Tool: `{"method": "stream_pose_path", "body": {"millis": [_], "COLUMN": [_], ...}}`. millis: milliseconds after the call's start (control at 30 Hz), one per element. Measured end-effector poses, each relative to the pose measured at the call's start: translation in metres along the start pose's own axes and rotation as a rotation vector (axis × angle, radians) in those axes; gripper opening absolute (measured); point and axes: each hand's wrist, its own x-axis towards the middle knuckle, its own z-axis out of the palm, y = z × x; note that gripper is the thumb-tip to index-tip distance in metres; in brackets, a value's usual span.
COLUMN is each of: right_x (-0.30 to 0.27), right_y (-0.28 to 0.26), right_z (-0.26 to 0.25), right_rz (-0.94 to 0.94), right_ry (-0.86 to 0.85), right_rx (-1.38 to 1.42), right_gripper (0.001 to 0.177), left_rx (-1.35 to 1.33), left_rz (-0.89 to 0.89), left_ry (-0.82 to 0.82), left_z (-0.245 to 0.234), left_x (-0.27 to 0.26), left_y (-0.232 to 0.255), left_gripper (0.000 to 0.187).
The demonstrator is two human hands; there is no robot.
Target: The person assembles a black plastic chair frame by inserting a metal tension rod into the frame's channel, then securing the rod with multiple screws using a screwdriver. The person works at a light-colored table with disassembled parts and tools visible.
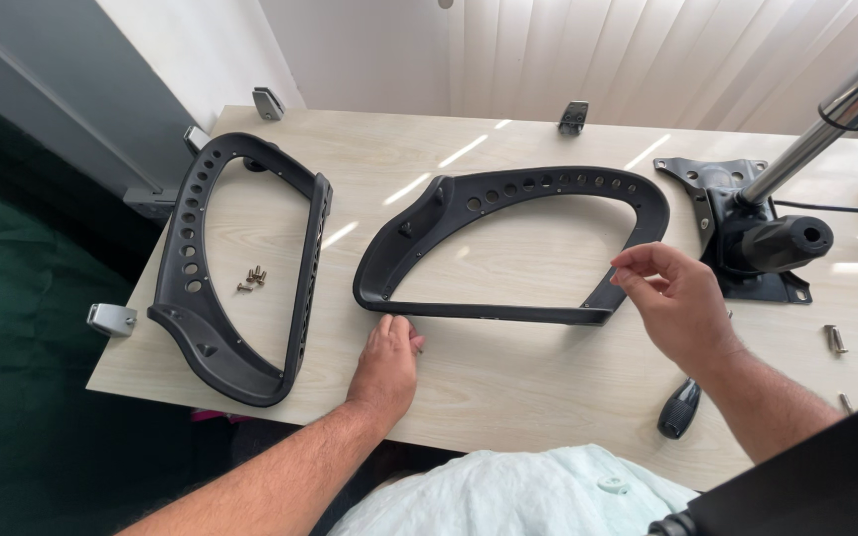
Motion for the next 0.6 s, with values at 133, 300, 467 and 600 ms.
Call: {"method": "stream_pose_path", "body": {"millis": [133,300,467,600], "right_x": [-0.005,-0.012,-0.015,-0.008], "right_y": [-0.027,-0.067,-0.091,-0.090], "right_z": [0.016,0.042,0.057,0.051], "right_rz": [-0.146,-0.200,-0.162,-0.024], "right_ry": [-0.014,-0.340,-0.456,-0.321], "right_rx": [0.071,0.038,0.055,0.149], "right_gripper": [0.016,0.017,0.016,0.020], "left_rx": [-0.149,-0.439,-0.649,-0.743], "left_rz": [0.054,0.204,0.265,0.228], "left_ry": [0.056,0.101,0.047,-0.071], "left_z": [-0.006,-0.026,-0.055,-0.066], "left_x": [-0.006,-0.002,0.015,0.030], "left_y": [0.011,0.048,0.087,0.109], "left_gripper": [0.035,0.040,0.038,0.042]}}
